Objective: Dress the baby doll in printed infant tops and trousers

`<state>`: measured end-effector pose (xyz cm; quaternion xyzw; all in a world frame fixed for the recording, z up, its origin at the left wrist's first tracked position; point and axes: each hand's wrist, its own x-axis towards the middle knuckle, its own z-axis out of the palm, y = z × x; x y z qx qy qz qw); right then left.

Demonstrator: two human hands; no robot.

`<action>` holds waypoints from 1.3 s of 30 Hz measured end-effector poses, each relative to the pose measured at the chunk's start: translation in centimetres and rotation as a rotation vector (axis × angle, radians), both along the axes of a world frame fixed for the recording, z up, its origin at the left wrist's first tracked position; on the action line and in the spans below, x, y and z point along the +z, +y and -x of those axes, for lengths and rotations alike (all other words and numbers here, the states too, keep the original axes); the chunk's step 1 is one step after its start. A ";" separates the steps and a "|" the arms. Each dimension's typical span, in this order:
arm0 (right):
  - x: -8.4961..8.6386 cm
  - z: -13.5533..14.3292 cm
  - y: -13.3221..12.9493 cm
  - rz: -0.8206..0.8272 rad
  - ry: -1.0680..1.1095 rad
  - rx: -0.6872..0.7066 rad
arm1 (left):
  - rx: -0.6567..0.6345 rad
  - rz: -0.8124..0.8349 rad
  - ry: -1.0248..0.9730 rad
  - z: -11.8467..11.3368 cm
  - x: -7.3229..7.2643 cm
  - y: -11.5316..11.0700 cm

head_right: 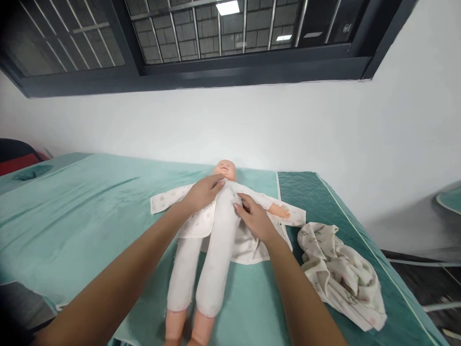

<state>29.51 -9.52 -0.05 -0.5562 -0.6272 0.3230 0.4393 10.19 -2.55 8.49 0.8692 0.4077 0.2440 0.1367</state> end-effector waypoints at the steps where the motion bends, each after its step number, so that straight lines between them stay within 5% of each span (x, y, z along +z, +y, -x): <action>1: 0.0 0.0 0.0 -0.002 -0.009 0.000 | -0.024 -0.031 0.015 -0.3 -0.1 -0.2; 6: -0.1 0.0 -0.1 -0.027 -0.024 -0.008 | -0.001 -0.131 0.032 -0.5 -1.3 -3.0; 10: -0.1 0.1 -0.1 -0.056 -0.028 -0.008 | 0.019 -0.096 -0.117 2.2 -2.5 -7.1; 16: 0.1 0.1 -0.2 -0.048 -0.080 -0.016 | 0.358 0.005 -0.373 7.1 -4.8 -12.6; 21: 0.1 0.1 -0.2 -0.054 -0.066 -0.014 | 0.221 0.113 -0.285 7.7 -4.8 -14.9; 30: 0.3 0.2 -0.3 -0.033 -0.058 -0.014 | 0.295 0.008 -0.295 7.4 -3.1 -11.3; 35: 0.4 1.0 -0.7 -0.042 0.031 0.029 | 0.142 -0.021 -0.092 4.6 -3.2 -8.5; 39: 0.5 1.7 -0.8 -0.055 0.089 0.065 | 0.115 -0.105 -0.001 2.1 -1.7 -7.0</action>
